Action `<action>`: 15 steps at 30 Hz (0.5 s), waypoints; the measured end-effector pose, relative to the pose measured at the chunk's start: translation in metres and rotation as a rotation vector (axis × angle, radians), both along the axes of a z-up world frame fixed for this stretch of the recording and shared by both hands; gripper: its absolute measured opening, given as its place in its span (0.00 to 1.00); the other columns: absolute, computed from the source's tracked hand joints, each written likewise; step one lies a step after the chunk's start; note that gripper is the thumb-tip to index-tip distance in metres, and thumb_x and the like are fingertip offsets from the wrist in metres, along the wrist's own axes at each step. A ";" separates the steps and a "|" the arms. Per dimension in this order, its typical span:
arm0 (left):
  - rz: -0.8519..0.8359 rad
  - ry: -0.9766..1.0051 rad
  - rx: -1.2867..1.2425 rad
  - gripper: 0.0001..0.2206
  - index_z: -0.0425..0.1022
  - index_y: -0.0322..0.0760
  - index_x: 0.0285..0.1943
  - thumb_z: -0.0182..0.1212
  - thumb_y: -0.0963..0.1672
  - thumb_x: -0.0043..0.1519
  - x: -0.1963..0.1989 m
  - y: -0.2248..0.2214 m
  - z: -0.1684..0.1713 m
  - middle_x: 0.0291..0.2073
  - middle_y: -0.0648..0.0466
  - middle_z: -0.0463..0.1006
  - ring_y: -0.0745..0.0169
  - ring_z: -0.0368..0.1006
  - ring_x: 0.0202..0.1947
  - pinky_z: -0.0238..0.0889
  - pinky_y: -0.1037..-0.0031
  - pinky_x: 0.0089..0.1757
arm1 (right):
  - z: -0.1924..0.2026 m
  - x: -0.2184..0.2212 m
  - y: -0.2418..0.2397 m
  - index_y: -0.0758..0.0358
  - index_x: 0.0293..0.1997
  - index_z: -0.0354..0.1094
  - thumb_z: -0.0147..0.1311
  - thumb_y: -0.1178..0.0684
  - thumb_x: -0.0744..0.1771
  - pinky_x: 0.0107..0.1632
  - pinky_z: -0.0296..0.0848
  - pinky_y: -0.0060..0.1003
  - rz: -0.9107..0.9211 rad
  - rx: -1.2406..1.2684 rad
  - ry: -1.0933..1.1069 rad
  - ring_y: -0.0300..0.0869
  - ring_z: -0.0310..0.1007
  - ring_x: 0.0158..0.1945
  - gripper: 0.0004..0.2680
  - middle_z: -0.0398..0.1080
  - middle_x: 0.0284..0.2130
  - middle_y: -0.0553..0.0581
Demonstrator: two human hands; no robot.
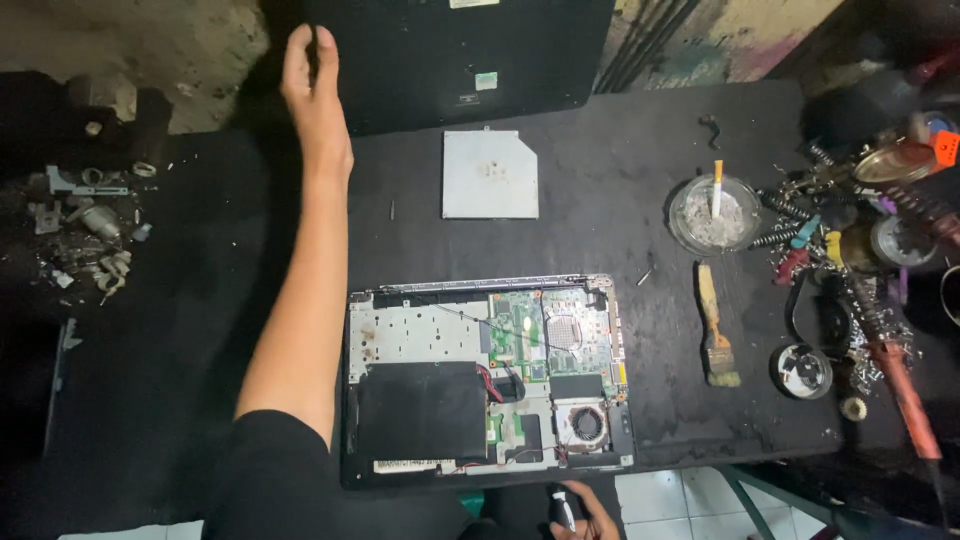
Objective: Disassembling a laptop to remove the battery and clean internal components using a brush and screwdriver.
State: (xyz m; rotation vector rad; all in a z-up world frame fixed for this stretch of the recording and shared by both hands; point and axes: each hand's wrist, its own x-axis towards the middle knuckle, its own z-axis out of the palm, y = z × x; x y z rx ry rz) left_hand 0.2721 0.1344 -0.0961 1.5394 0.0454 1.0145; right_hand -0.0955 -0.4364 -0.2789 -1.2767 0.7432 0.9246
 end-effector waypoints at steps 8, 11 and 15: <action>-0.019 0.183 -0.118 0.30 0.59 0.34 0.75 0.57 0.55 0.71 0.007 0.023 -0.008 0.74 0.43 0.59 0.50 0.54 0.75 0.49 0.62 0.70 | 0.014 0.006 0.008 0.60 0.67 0.69 0.63 0.71 0.64 0.35 0.60 0.35 0.015 -0.047 0.016 0.43 0.60 0.18 0.23 0.76 0.19 0.67; -0.034 0.087 0.048 0.16 0.70 0.37 0.57 0.50 0.51 0.72 -0.003 0.003 0.016 0.54 0.52 0.74 0.65 0.67 0.60 0.56 0.71 0.60 | 0.016 0.008 0.008 0.62 0.66 0.70 0.63 0.74 0.64 0.37 0.61 0.36 -0.019 0.004 -0.007 0.42 0.60 0.17 0.23 0.66 0.15 0.60; 0.012 0.111 0.045 0.18 0.66 0.43 0.65 0.54 0.53 0.73 -0.011 0.002 0.008 0.64 0.49 0.68 0.53 0.62 0.68 0.59 0.62 0.63 | 0.078 0.030 0.030 0.57 0.68 0.67 0.61 0.65 0.66 0.29 0.59 0.37 0.091 -0.034 0.079 0.47 0.61 0.15 0.21 0.71 0.16 0.67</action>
